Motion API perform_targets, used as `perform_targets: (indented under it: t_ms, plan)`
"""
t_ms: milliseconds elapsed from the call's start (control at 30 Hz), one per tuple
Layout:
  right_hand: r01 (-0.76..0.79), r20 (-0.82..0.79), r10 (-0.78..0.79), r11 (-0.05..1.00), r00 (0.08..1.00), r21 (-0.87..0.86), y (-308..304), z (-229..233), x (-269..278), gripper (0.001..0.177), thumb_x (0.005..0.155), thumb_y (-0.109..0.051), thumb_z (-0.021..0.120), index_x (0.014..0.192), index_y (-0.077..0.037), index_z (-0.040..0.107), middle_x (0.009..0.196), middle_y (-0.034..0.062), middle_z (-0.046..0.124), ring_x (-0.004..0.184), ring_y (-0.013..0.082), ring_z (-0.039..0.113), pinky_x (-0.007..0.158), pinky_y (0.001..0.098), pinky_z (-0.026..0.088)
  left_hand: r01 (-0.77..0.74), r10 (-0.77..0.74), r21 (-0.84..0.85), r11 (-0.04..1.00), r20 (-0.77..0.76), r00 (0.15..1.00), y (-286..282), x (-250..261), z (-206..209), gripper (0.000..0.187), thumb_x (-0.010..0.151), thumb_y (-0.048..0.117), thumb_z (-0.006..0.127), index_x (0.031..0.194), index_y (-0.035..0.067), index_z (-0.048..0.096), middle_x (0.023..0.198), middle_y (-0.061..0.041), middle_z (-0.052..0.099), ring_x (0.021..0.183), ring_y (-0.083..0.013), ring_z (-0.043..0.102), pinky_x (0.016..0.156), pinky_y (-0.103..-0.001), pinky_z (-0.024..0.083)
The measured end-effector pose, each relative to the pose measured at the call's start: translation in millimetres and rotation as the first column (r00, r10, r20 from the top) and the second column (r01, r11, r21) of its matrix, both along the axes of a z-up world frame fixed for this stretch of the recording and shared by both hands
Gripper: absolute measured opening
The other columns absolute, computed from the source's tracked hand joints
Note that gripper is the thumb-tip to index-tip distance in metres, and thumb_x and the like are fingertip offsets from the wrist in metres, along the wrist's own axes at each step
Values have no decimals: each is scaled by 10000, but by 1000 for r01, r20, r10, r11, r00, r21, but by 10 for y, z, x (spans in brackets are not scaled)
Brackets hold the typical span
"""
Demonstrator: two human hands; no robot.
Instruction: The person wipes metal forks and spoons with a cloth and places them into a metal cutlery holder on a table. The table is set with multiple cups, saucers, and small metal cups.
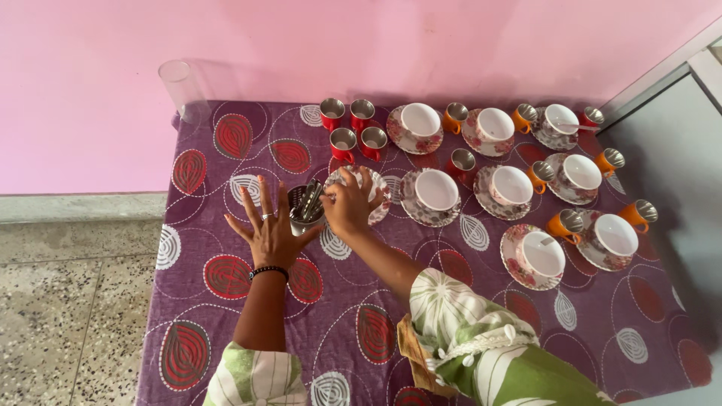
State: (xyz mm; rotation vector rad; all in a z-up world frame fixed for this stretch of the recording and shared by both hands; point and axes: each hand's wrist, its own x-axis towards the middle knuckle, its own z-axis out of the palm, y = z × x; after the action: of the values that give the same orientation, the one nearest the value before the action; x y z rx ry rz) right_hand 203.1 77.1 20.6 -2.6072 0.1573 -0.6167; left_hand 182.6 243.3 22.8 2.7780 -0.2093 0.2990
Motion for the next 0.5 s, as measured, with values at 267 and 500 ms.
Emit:
perform_targets:
  t_ms: [267,500]
  plan:
    - [-7,28,7,1000,1000,-9,55,78,-76,149,799,-233,840,740,-140,739,1538,105,479,1540,402,115,1110,759,50,9,-10,17,1000,33,999,-27,13,-41,1260,592,870,686,1597,190,349,1721,-72,11,1569,-389,-68,1112,-812,-26]
    - [-42,76,44,999,996,-34,11,82,-78,173,800,-236,840,720,-133,727,1592,137,433,1557,423,61,1106,788,-3,14,-17,40,999,85,996,0,-8,-18,1252,593,872,681,1603,205,356,1727,-84,19,1571,-398,-67,1113,-816,-26]
